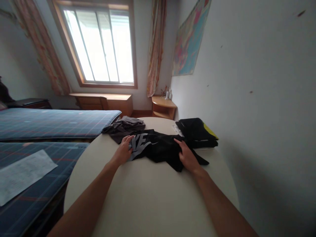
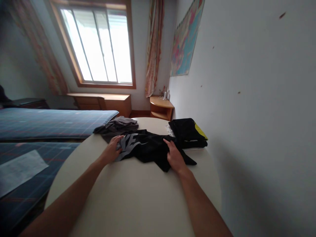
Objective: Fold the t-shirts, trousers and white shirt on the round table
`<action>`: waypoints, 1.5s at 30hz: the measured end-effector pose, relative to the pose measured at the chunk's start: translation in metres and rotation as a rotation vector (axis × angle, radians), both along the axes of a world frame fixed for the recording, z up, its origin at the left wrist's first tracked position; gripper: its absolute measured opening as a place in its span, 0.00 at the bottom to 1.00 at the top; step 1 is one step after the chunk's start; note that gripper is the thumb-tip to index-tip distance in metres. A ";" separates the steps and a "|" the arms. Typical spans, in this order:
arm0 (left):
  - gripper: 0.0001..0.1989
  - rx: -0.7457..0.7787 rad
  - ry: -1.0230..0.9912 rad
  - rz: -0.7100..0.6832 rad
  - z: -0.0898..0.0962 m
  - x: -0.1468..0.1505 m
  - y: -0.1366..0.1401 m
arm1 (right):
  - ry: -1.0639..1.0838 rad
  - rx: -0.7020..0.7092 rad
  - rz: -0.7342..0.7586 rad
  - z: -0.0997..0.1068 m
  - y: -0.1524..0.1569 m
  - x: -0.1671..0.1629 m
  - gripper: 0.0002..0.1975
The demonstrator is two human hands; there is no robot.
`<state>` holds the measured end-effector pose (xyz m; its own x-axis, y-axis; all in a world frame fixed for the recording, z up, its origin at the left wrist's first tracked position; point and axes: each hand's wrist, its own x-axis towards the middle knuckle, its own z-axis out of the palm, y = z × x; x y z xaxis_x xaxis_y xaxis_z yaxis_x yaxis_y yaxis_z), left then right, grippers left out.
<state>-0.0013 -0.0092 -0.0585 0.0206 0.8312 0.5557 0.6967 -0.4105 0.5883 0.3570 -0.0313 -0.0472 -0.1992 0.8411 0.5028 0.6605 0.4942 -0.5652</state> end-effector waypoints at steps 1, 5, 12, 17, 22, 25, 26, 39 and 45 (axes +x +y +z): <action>0.30 -0.002 -0.018 0.047 0.003 -0.003 0.001 | 0.018 0.042 -0.031 0.003 0.001 0.003 0.33; 0.20 -0.003 -0.122 0.278 0.019 -0.013 0.001 | 0.165 0.222 -0.289 0.015 0.004 0.021 0.22; 0.13 0.024 -0.167 0.371 0.022 -0.015 -0.001 | 0.111 0.313 -0.428 0.019 0.004 0.030 0.11; 0.15 0.086 -0.051 0.198 0.014 -0.006 0.001 | -0.105 0.365 -0.300 0.024 -0.005 0.008 0.12; 0.24 0.193 -0.037 -0.033 0.022 0.005 -0.006 | -0.294 0.189 0.198 0.031 -0.024 -0.020 0.14; 0.21 0.250 -0.008 0.016 0.024 0.004 -0.009 | -0.365 0.046 0.381 0.027 -0.027 -0.030 0.14; 0.20 0.252 0.004 0.068 0.024 0.001 -0.009 | -0.374 0.016 0.384 0.025 -0.027 -0.031 0.11; 0.09 0.122 0.039 0.068 0.022 0.008 -0.011 | 0.116 0.037 -0.226 0.022 -0.007 -0.001 0.13; 0.24 0.063 0.249 -0.215 0.012 0.014 -0.019 | 0.132 -0.038 -0.274 0.015 -0.004 0.003 0.13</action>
<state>0.0131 -0.0287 -0.0466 0.3331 0.7572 0.5619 0.7096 -0.5937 0.3794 0.3603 -0.0356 -0.0318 0.1029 0.8731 0.4766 0.6857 0.2848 -0.6698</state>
